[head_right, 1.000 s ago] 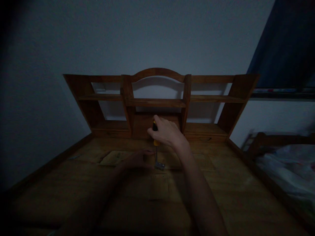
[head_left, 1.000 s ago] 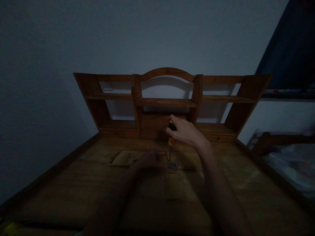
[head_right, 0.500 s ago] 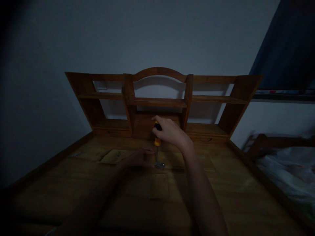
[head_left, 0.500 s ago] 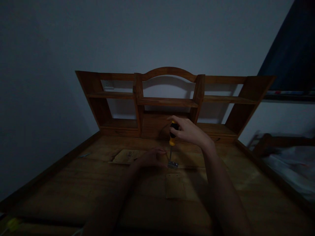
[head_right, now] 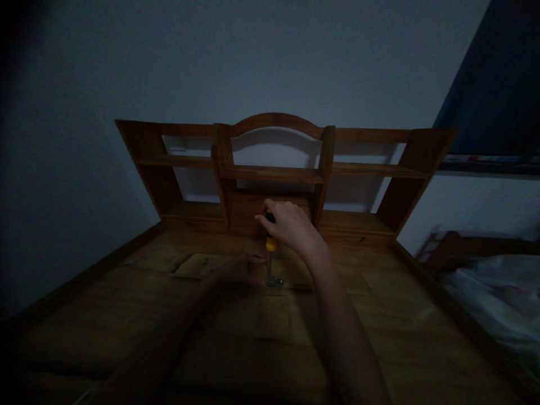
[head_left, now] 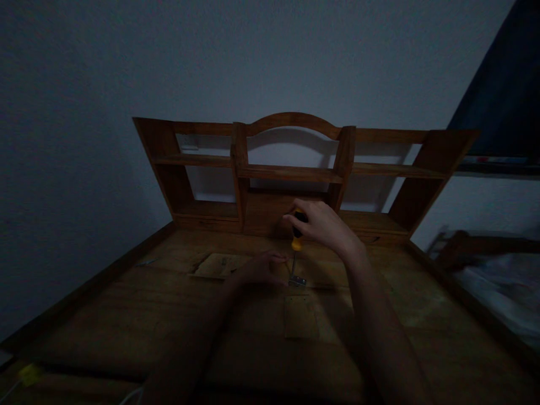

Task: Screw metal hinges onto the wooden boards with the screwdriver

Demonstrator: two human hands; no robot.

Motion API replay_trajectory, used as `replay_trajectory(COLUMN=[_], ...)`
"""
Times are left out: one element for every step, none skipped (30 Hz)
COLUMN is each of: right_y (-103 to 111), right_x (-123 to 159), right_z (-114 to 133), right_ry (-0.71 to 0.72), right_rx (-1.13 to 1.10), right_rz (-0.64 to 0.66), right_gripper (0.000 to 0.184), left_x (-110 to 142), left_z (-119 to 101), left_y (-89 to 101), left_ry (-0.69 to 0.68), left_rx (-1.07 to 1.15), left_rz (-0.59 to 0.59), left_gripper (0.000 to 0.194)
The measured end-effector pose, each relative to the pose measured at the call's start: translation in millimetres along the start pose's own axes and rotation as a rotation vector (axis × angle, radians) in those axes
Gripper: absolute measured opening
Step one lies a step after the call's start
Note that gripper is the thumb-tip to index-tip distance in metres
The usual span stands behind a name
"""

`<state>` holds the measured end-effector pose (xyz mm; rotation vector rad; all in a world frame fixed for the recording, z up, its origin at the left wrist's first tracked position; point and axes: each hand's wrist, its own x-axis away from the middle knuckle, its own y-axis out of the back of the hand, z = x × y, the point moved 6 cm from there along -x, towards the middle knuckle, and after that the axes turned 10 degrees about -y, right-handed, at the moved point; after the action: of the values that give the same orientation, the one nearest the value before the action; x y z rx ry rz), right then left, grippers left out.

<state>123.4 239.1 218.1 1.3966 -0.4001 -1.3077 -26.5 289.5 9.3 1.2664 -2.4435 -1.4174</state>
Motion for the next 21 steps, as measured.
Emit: replay_trajectory(right_y=[1,1,2,2,3,4,4,5,5,5,5,6,7,8,8,8,7,7,6,6,7], right_x=[0,0,0,0,0,1,1,2,2,2,2,1,1,0,0,1,1,1,1,2,2], right_z=[0,0,0,0,1,2,3,3,3,1,-1,-3,-5,-6,-7,-7,-7,-6,-4,-3,-3], right_ry=[-0.03,-0.056,-0.068,-0.062,-0.036,0.003,0.047,0.084,0.104,0.103,0.082,0.045,-0.002,-0.047,-0.081,-0.095,-0.086,-0.06,-0.025,0.009,0.033], right_rx=[0.048,0.085,0.097,0.077,0.028,-0.037,-0.101,-0.151,-0.175,-0.168,-0.129,-0.067,0.006,0.073,0.119,0.131,0.105,0.052,-0.013,-0.071,-0.109], right_rz=[-0.027,-0.046,-0.051,-0.039,-0.013,0.023,0.065,0.101,0.123,0.122,0.101,0.059,0.006,-0.041,-0.066,-0.066,-0.046,-0.011,0.03,0.065,0.086], right_gripper=[0.036,0.042,0.045,0.043,0.037,0.031,0.029,0.03,0.031,0.029,0.026,0.026,0.032,0.039,0.046,0.048,0.045,0.039,0.032,0.029,0.03], left_x=[0,0,0,0,0,0,0,1,1,1,1,1,1,0,0,0,0,0,1,1,1], left_z=[0,0,0,1,1,2,2,2,2,3,3,3,3,3,3,3,4,4,5,4,4], left_y=[-0.6,-1.0,-0.9,-0.7,-0.4,-0.3,-0.3,-0.4,-0.3,-0.5,-0.5,-0.7,-0.9,-1.3,-1.5,-1.6,-1.5,-1.5,-1.4,-1.4,-1.3], left_ry=[0.0,0.001,0.002,0.003,0.004,0.005,0.003,0.0,-0.003,-0.005,-0.01,-0.018,-0.027,-0.034,-0.039,-0.04,-0.037,-0.03,-0.021,-0.015,-0.013], left_rx=[0.0,0.0,0.001,0.001,0.003,0.006,0.009,0.008,0.004,-0.003,-0.009,-0.013,-0.013,-0.009,-0.004,-0.001,0.001,0.001,0.001,-0.001,-0.003], left_rz=[0.009,0.017,0.016,0.011,0.007,0.003,0.003,0.002,0.0,-0.001,-0.005,-0.008,-0.012,-0.013,-0.017,-0.019,-0.022,-0.019,-0.016,-0.009,-0.005], left_gripper=[0.077,0.077,0.078,0.078,0.078,0.078,0.078,0.078,0.077,0.077,0.077,0.077,0.077,0.077,0.077,0.077,0.077,0.077,0.077,0.077,0.078])
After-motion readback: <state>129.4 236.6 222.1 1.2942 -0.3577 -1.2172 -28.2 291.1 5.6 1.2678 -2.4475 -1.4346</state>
